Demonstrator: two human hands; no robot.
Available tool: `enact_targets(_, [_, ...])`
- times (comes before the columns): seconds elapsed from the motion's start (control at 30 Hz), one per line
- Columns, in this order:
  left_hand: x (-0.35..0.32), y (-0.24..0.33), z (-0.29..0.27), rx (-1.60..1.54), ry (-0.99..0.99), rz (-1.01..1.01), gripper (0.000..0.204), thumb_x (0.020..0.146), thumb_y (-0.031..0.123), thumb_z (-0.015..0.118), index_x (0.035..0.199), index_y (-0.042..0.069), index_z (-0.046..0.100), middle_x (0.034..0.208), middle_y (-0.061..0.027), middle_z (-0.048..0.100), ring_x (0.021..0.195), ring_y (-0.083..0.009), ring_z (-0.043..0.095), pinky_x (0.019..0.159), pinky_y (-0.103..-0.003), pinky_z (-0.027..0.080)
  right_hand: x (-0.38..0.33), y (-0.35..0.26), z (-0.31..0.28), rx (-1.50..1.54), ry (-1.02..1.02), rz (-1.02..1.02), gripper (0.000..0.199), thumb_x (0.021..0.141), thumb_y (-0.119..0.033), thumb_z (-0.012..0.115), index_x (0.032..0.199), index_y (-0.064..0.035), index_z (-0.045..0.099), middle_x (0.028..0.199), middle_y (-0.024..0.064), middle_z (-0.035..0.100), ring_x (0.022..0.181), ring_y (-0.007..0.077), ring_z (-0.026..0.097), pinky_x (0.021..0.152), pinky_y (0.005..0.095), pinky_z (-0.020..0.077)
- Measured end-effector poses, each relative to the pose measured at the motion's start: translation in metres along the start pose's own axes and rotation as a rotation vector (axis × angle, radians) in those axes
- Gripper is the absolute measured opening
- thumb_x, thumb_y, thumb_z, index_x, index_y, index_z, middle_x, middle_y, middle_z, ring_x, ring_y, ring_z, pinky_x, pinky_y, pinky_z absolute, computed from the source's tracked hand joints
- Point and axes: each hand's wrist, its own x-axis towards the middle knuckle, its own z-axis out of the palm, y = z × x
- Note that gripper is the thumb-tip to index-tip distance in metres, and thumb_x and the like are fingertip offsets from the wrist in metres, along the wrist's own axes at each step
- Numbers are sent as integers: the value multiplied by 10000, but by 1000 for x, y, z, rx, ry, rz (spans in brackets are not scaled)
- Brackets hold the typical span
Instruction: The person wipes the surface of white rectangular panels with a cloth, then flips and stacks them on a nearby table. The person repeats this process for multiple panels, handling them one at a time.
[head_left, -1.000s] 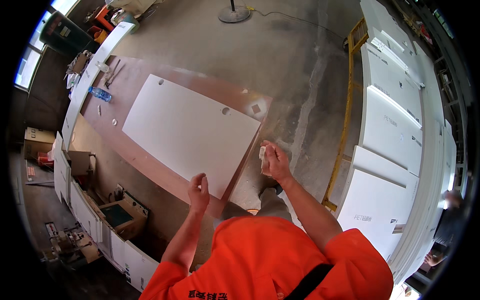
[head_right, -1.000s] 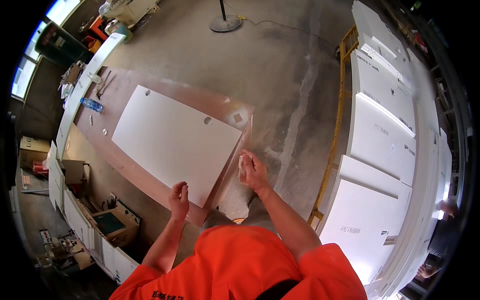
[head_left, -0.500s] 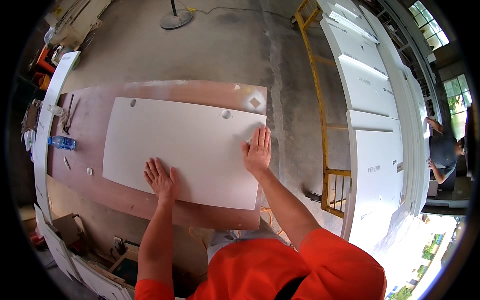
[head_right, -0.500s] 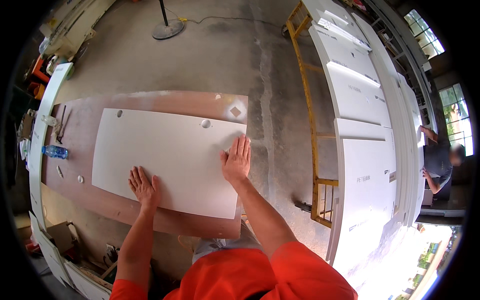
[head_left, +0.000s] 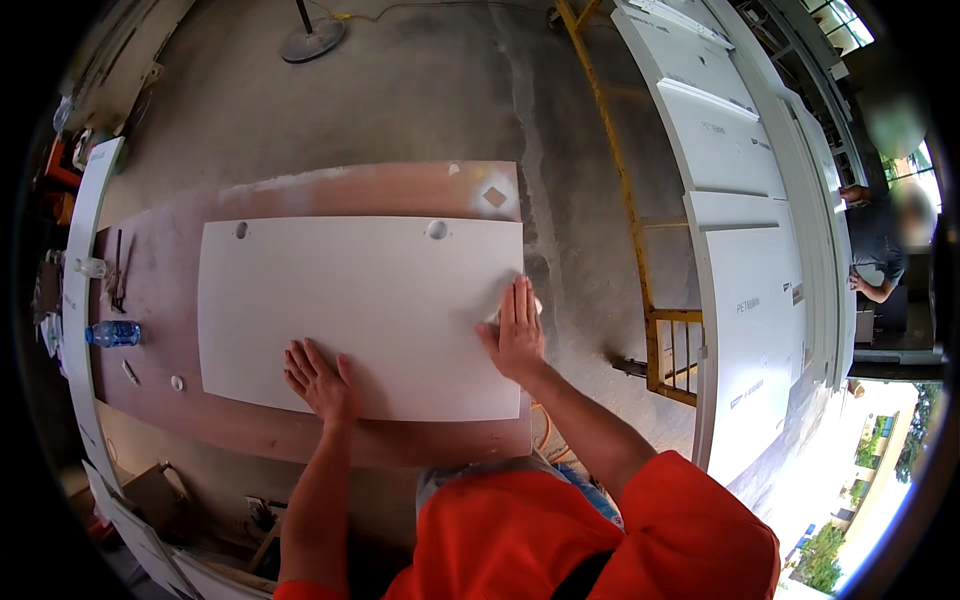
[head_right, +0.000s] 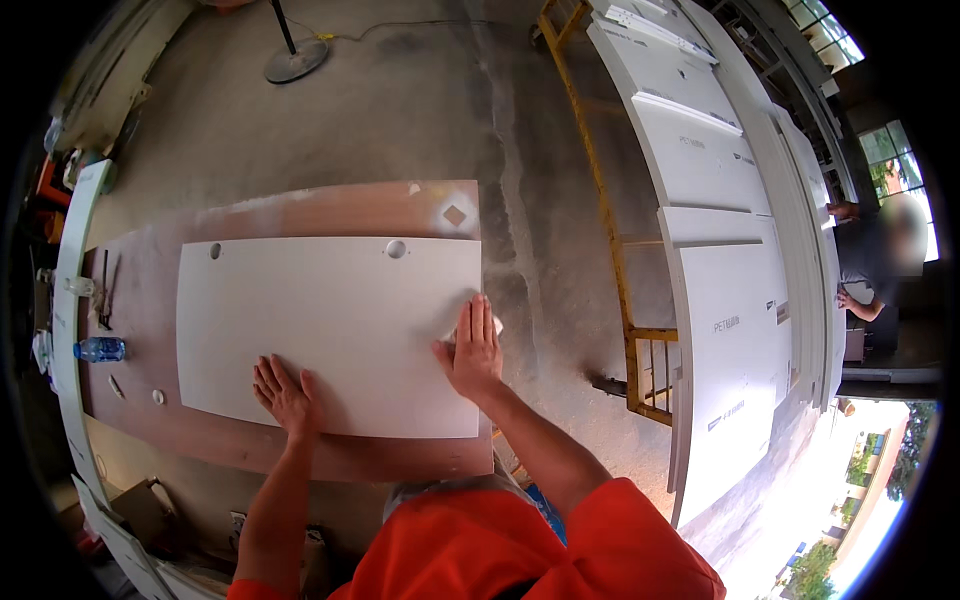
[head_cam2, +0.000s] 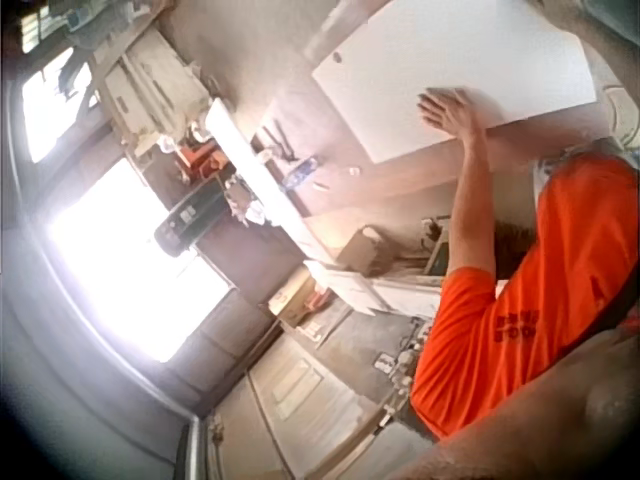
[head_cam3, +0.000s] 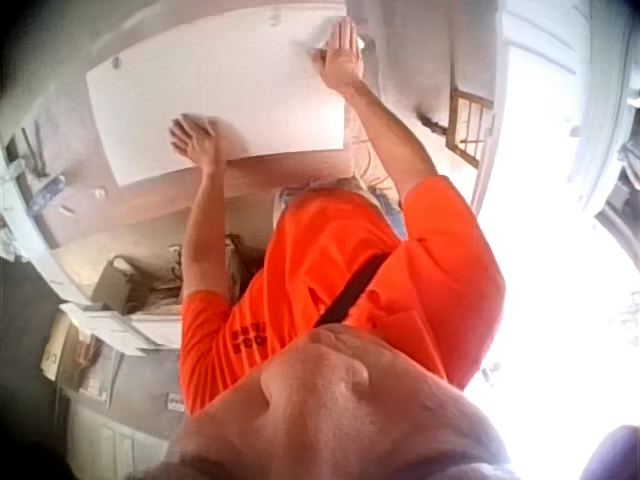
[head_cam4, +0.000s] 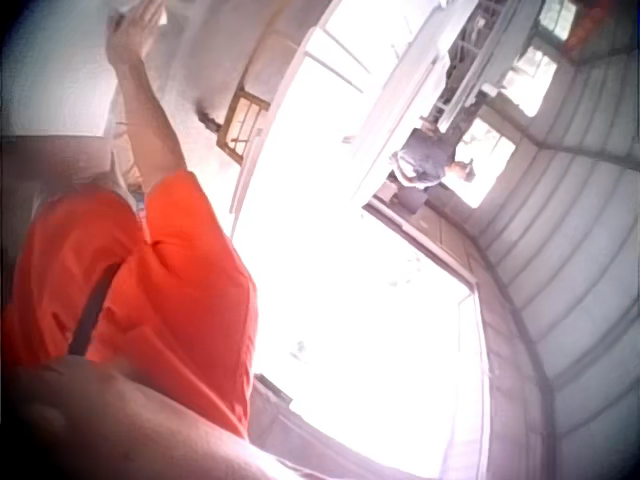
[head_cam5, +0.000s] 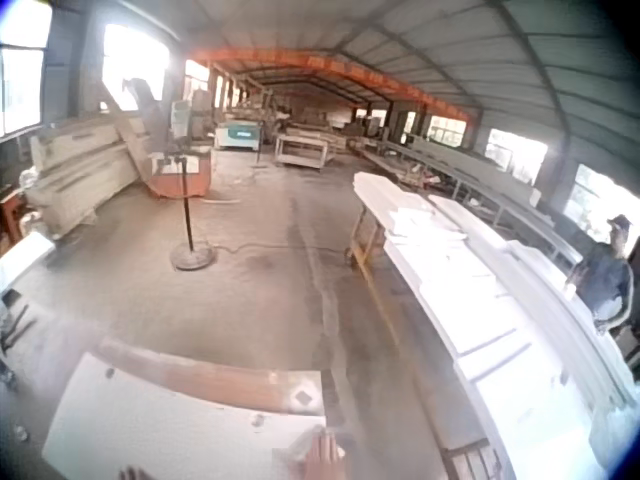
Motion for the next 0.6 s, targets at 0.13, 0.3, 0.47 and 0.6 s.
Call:
enact_targets(0.13, [6, 1, 1, 25, 41, 80, 755, 1051, 537, 395, 1598, 33, 261, 1687, -193, 201, 1571, -372, 125, 1259, -535, 55, 109, 23, -5, -1, 95, 115, 830, 1036, -471, 507, 1574, 85, 208, 1670, 263, 174, 1562, 392, 150, 1278, 431, 166])
enact_targets(0.3, [0, -6, 6, -15, 49, 50, 748, 1059, 544, 384, 1597, 39, 259, 1682, -192, 215, 1566, -380, 134, 1258, -534, 60, -66, -5, 10, -15, -73, -75, 1003, 959, -592, 573, 1544, 137, 212, 1652, 335, 121, 1546, 496, 108, 1256, 569, 149])
enact_targets(0.47, [1, -8, 4, -119, 10, 84, 715, 1056, 480, 421, 1588, 31, 259, 1683, -216, 182, 1567, -411, 97, 1258, -554, 40, -156, -55, 21, -77, -121, 26, 1016, 942, -623, 573, 1542, 130, 249, 1647, 324, 177, 1548, 481, 136, 1264, 560, 129])
enact_targets(0.6, [2, -18, -2, -416, -34, 157, 645, 1057, 450, 426, 1541, 28, 366, 1666, -220, 239, 1566, -416, 91, 1255, -549, 12, -141, -153, 58, -36, -135, -94, 924, 968, -592, 523, 1536, 105, 309, 1659, 286, 200, 1557, 430, 165, 1272, 543, 132])
